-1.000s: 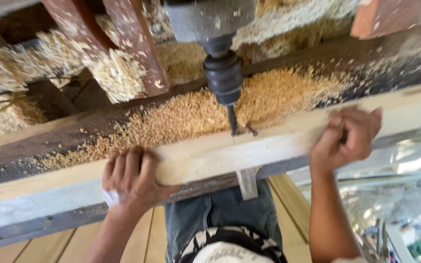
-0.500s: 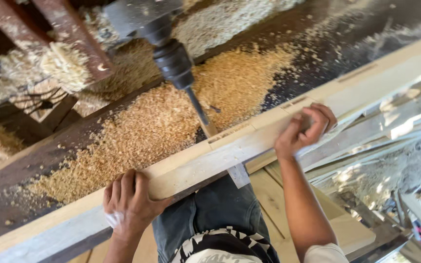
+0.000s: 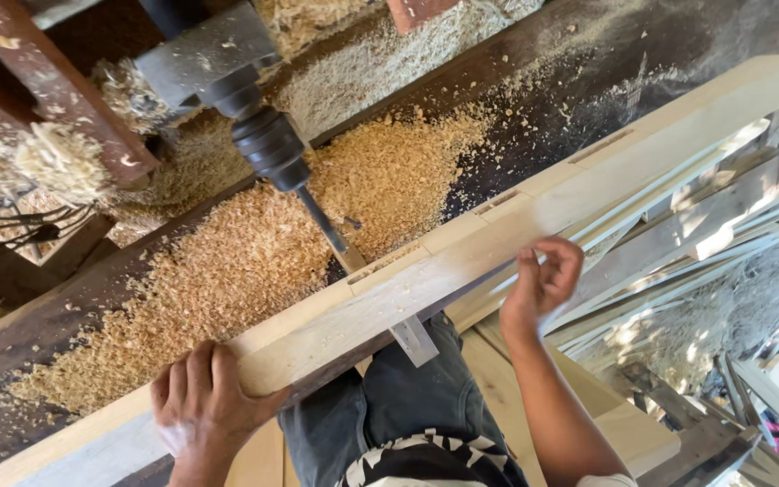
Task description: The person uses a drill press to bore holes into a long wooden plank. They hold the plank with both hands, aligning it under the drill bit, and repeatedly lower the drill to create holes at marked intervals along the plank's length.
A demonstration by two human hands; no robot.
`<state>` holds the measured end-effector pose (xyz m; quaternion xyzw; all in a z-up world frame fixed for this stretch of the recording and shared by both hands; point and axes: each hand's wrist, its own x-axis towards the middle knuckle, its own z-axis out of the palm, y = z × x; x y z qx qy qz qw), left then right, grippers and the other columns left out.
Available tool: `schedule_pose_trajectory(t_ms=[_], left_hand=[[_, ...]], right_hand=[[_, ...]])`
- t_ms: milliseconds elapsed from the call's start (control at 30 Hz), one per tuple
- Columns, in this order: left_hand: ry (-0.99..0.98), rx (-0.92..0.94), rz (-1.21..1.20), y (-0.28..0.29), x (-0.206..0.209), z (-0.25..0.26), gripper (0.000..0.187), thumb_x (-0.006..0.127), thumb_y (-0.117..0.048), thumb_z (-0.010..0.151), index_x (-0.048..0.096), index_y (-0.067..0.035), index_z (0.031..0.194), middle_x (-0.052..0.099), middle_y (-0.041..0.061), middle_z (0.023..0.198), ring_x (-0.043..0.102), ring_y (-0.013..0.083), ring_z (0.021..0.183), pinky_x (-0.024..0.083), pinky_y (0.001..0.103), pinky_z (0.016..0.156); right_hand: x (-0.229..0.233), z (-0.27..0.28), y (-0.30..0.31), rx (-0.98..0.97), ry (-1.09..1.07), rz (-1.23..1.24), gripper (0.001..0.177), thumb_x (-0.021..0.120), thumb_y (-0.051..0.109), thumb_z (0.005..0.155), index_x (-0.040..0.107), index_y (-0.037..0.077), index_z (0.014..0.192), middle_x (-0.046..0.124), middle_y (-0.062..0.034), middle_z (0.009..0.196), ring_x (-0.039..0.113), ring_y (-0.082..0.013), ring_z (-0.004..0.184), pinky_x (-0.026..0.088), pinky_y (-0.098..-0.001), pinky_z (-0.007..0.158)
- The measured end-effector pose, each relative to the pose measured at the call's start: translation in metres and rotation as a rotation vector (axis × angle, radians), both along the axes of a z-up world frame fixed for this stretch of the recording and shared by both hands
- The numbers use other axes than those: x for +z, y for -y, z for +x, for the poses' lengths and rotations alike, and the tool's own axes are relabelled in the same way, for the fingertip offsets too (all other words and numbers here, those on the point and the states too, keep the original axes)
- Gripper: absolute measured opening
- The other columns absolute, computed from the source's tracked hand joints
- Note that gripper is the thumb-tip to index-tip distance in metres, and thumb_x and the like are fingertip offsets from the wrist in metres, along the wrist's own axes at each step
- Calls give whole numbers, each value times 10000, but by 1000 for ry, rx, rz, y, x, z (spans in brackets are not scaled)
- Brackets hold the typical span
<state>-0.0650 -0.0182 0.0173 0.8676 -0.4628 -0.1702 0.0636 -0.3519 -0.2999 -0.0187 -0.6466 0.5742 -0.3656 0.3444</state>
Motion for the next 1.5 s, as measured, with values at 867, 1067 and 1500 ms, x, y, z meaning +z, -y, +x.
schedule_pose_trajectory(t_ms=[867, 1067, 1500], left_hand=[[119, 273, 621, -141, 12, 9, 801, 898, -128, 577, 557, -104, 1302, 531, 124, 1409, 449, 249, 1385, 246, 506, 1203], [147, 314, 272, -78, 8, -59, 833, 856, -104, 580, 550, -28, 1350, 550, 181, 1376, 484, 316, 1341, 274, 554, 1158], [-68, 261, 23, 32, 60, -134, 557, 755, -254, 605, 640, -27, 1101, 652, 218, 1128, 595, 448, 1080, 430, 586, 961]], right_hand=[[-17, -81, 66, -143, 780, 1362, 450, 756, 414, 1023, 577, 157, 1346, 620, -9, 1413, 590, -219, 1360, 420, -482, 1189], [17, -173, 107, -323, 638, 1086, 513, 689, 530, 1038, 533, 179, 1378, 566, 4, 1417, 546, -207, 1336, 425, -462, 1177], [-21, -122, 137, -387, 621, 922, 774, 600, 718, 878, 498, 254, 1489, 564, 6, 1469, 567, -226, 1313, 462, -449, 1121]])
